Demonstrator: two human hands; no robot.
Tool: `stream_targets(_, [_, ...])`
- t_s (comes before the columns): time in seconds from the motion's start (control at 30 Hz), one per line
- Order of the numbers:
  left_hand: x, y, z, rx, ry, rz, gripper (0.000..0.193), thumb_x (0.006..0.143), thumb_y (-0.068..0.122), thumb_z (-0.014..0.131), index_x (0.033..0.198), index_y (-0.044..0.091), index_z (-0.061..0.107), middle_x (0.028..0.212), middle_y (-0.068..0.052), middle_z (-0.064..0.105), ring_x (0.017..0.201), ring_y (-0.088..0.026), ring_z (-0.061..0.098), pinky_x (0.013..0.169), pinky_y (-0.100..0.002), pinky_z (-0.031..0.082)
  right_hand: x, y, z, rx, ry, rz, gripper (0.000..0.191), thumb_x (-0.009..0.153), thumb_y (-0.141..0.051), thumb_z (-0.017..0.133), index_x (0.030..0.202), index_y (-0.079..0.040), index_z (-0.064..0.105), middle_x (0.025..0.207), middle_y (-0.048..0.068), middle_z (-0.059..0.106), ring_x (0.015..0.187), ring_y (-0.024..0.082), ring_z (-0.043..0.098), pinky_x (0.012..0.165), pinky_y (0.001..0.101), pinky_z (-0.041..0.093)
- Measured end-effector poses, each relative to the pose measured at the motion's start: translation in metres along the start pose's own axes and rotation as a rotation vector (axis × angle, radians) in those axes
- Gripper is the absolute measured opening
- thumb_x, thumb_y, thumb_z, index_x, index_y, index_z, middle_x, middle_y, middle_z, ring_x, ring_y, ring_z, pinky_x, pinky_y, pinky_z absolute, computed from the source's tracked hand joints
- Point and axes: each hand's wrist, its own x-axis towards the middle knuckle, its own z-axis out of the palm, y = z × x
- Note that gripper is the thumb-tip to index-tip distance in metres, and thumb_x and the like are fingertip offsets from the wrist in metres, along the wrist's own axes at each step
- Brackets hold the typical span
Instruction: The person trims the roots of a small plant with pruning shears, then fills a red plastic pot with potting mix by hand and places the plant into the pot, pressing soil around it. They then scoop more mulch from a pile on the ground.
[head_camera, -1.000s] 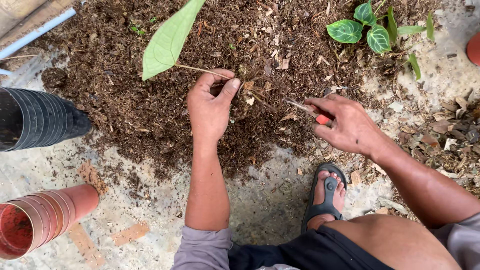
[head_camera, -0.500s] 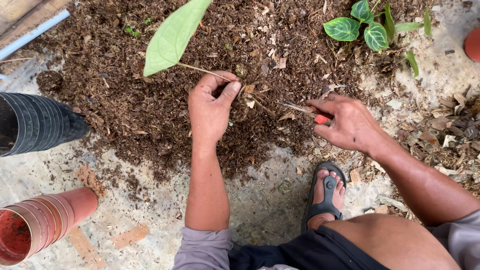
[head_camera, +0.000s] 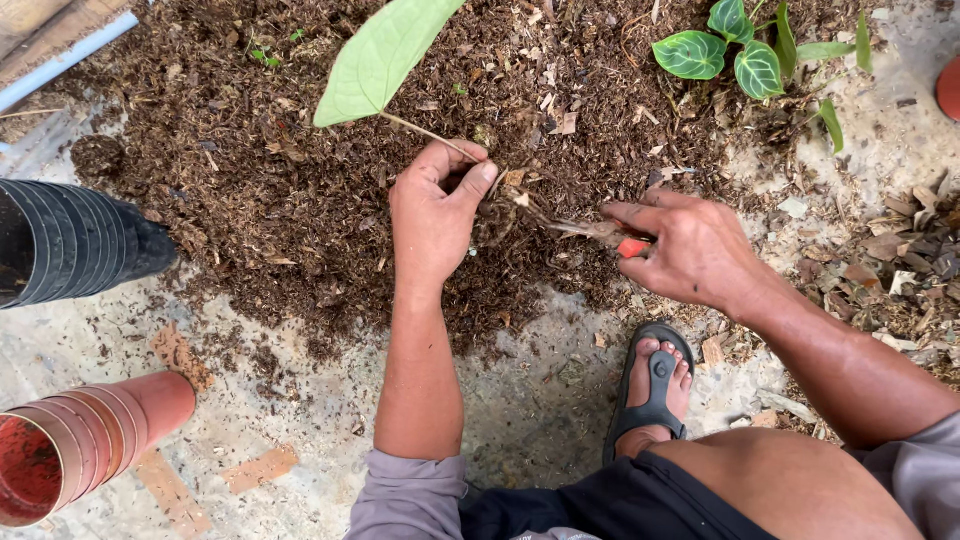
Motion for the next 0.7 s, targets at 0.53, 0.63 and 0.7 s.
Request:
stream_targets(0.53, [0.002, 0.005, 0.007, -0.093, 0.001, -0.103, 0.009, 0.090, 0.007, 0.074, 0.099, 0.006, 0.073, 0.085, -0.001, 0.075, 0.072, -0.006, 0.068, 0.062, -0.024, 0.060, 0.007, -0.016, 0.001, -0.022, -0.137, 0.053, 0.050, 0.084, -0.025, 0.059, 0.132, -0.018, 0.071, 0.104, 0.019, 0.077, 0.073, 0.027, 0.076, 0.060, 0.0401, 0.064])
stream_targets(0.63, [0.006, 0.001, 0.001, -0.045, 0.064, -0.117, 0.010, 0.090, 0.007, 0.075, 0.100, 0.006, 0.075, 0.083, 0.000, 0.075, 0.069, -0.005, 0.065, 0.060, -0.021, 0.054, 0.003, -0.020, -0.004, -0.032, 0.139, -0.086, 0.054, 0.081, -0.023, 0.062, 0.132, -0.011, 0.070, 0.105, 0.022, 0.076, 0.089, 0.030, 0.074, 0.058, 0.0400, 0.063])
stream_targets(0.7, [0.007, -0.003, -0.001, -0.094, 0.072, -0.126, 0.009, 0.090, 0.007, 0.076, 0.099, 0.005, 0.075, 0.081, 0.001, 0.073, 0.068, -0.004, 0.063, 0.061, -0.019, 0.052, 0.003, -0.023, -0.009, -0.026, -0.007, 0.069, 0.061, 0.081, -0.025, 0.063, 0.141, -0.014, 0.065, 0.100, 0.019, 0.075, 0.076, 0.029, 0.073, 0.057, 0.0419, 0.062])
